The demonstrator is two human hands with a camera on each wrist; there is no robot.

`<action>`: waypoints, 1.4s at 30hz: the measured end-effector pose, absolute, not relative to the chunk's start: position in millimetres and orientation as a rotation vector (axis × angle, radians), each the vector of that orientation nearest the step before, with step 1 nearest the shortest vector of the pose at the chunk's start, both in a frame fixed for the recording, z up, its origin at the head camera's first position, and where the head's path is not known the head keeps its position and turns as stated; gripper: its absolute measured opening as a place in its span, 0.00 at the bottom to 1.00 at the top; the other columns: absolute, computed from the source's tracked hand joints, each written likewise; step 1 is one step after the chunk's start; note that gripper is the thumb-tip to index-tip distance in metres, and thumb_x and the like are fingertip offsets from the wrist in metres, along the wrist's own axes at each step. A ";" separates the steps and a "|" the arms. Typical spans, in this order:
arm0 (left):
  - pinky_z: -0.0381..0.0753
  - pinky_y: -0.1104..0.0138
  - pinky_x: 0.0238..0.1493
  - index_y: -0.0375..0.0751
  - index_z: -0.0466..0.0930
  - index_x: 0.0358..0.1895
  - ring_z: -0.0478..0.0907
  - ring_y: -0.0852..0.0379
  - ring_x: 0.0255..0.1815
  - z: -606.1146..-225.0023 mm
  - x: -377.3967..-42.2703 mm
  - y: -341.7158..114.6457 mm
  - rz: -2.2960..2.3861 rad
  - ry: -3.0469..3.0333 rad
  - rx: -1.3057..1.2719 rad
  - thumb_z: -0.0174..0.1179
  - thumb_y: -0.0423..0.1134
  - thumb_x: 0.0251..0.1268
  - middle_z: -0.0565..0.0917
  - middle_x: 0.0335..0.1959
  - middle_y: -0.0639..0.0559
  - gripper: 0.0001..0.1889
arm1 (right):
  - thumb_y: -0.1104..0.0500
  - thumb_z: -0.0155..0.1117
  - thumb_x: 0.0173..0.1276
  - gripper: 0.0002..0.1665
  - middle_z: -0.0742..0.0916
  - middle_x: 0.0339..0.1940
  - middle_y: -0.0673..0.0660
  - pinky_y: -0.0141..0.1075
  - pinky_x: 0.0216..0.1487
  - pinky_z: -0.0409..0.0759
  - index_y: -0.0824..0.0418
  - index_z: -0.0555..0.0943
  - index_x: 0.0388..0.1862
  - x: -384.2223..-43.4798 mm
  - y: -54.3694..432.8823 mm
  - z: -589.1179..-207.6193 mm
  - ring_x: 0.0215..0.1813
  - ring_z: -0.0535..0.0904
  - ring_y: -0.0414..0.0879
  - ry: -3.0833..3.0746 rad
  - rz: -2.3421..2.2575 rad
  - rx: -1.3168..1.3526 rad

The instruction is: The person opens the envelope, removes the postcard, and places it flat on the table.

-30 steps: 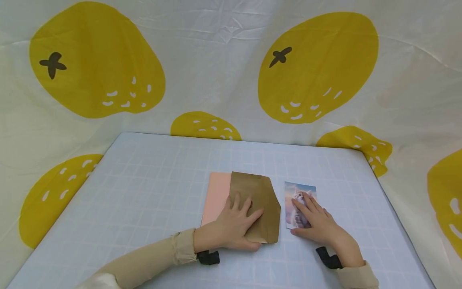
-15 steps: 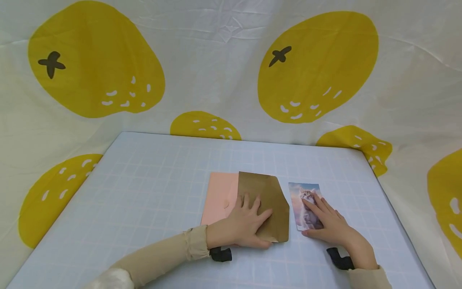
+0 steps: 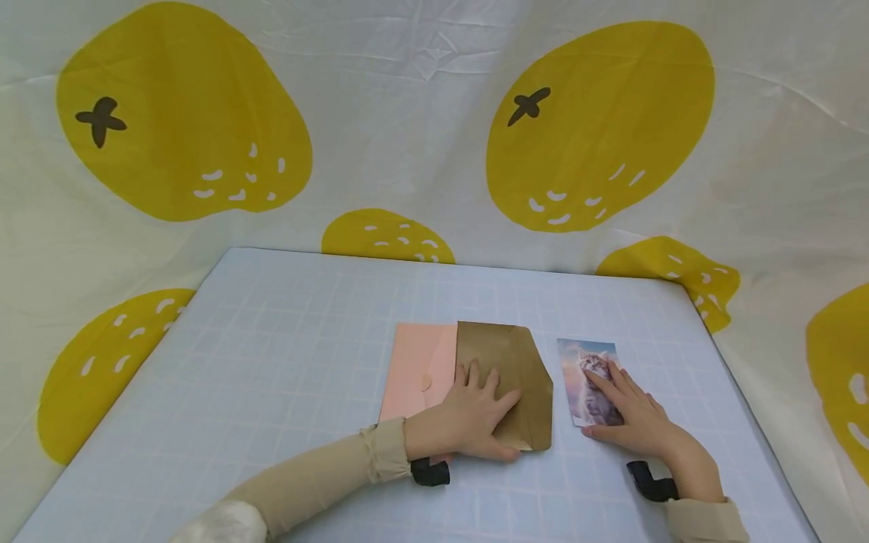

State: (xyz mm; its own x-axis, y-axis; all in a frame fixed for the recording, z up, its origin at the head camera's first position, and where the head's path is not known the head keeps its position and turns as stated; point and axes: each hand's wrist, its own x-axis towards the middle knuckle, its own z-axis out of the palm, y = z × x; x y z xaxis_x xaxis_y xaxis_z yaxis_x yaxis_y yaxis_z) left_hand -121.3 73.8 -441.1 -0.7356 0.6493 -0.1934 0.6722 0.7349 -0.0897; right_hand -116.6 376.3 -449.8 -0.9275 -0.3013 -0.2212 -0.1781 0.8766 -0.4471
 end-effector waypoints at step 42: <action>0.55 0.41 0.68 0.78 0.47 0.77 0.45 0.37 0.78 -457.4 -184.7 160.8 -0.233 2.830 0.947 0.40 0.86 0.50 0.48 0.80 0.48 0.48 | 0.53 0.71 0.61 0.59 0.28 0.70 0.84 0.79 0.55 0.26 0.70 0.45 0.77 -175.2 464.0 -444.6 0.68 0.17 0.81 2.537 -0.842 -0.206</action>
